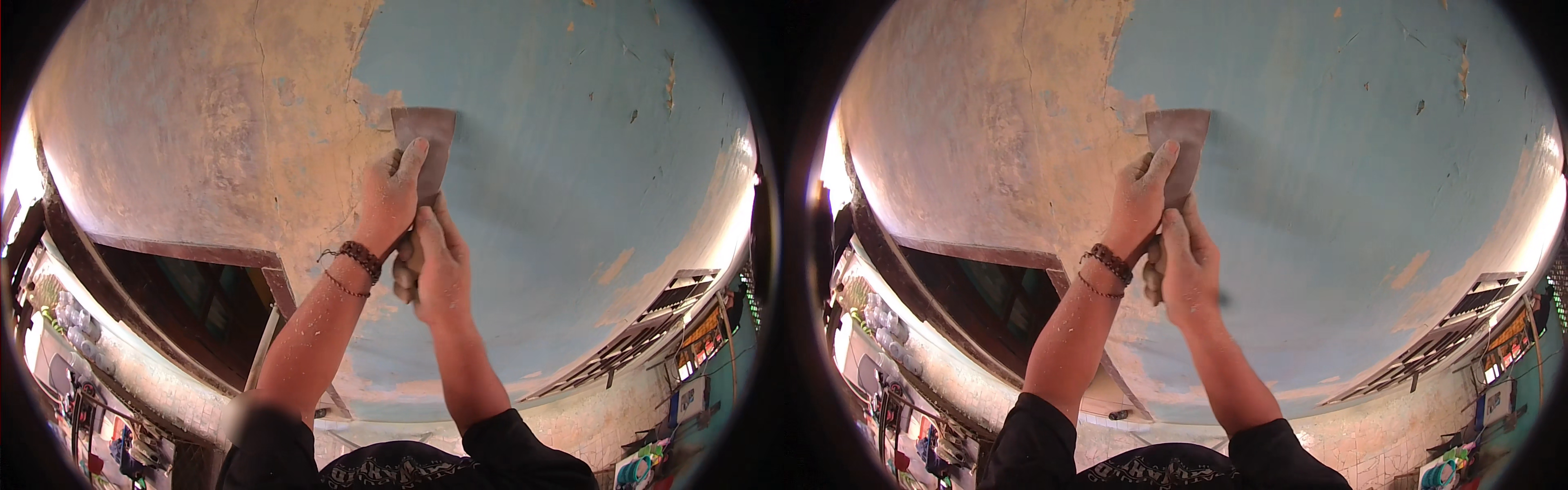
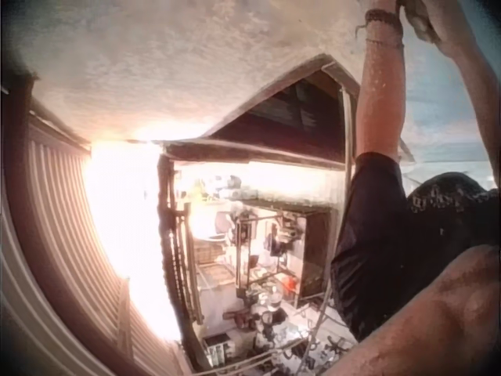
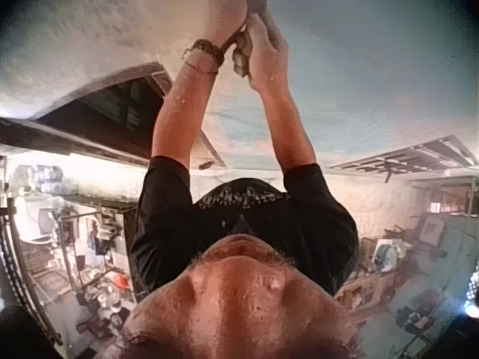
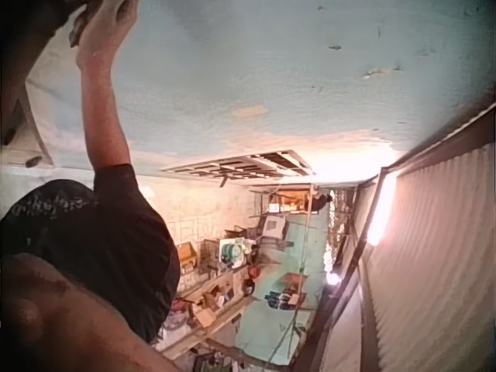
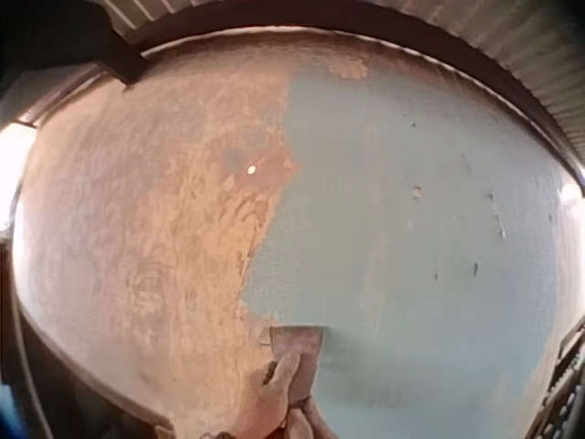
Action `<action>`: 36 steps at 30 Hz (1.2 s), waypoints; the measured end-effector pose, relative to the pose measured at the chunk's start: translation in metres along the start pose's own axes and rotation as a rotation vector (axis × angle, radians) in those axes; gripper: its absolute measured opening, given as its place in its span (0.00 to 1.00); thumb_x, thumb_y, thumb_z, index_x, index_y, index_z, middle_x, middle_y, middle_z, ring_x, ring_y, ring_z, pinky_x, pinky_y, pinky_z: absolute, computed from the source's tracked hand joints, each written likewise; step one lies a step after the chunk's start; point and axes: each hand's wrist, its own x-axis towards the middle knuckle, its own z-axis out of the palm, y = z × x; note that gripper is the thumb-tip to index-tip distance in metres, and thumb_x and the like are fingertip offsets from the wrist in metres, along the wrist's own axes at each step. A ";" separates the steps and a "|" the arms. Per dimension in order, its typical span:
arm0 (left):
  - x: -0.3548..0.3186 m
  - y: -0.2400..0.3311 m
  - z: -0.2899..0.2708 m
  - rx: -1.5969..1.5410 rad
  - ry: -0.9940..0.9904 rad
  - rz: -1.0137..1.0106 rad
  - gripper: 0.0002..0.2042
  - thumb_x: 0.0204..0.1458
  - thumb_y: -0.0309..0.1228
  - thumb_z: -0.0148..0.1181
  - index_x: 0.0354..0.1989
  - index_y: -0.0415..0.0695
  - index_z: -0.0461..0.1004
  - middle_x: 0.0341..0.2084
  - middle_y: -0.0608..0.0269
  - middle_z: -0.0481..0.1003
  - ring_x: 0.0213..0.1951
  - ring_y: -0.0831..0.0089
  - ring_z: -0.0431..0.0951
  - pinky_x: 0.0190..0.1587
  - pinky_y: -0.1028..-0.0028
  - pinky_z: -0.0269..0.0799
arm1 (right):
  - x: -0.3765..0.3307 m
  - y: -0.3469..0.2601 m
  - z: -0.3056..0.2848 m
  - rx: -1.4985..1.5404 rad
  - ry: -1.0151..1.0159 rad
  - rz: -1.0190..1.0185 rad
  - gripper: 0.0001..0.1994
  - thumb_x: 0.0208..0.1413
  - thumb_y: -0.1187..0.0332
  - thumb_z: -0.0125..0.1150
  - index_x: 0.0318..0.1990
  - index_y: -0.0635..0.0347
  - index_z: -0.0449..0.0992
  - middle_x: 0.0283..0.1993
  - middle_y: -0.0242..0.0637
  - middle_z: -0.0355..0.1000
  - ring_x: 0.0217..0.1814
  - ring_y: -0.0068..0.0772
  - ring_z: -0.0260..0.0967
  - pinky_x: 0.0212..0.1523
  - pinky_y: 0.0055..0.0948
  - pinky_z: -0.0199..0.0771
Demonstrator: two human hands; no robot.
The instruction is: The person scrapes old paint chips off an exterior wall using a handheld scraper.
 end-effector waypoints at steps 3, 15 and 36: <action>-0.017 0.002 0.031 -0.440 0.040 -0.142 0.19 0.60 0.42 0.54 0.30 0.36 0.74 0.25 0.66 0.73 0.26 0.82 0.68 0.29 0.79 0.66 | 0.004 -0.023 -0.044 -0.241 0.015 0.057 0.22 0.64 0.58 0.49 0.64 0.50 0.62 0.22 0.29 0.62 0.11 0.17 0.54 0.07 0.20 0.49; -0.009 -0.010 0.063 -0.894 -0.088 -0.188 0.13 0.61 0.34 0.52 0.44 0.35 0.67 0.35 0.56 0.75 0.34 0.69 0.78 0.42 0.65 0.78 | 0.027 -0.156 -0.060 -1.061 -0.146 0.163 0.25 0.62 0.55 0.53 0.64 0.53 0.64 0.19 0.26 0.59 0.12 0.15 0.49 0.09 0.19 0.50; -0.039 -0.022 0.028 -0.588 0.070 -0.191 0.13 0.58 0.35 0.57 0.37 0.35 0.71 0.30 0.63 0.73 0.31 0.77 0.73 0.35 0.75 0.71 | -0.001 -0.065 -0.062 -0.642 -0.155 0.135 0.20 0.65 0.57 0.47 0.57 0.59 0.67 0.23 0.29 0.63 0.14 0.16 0.56 0.10 0.20 0.56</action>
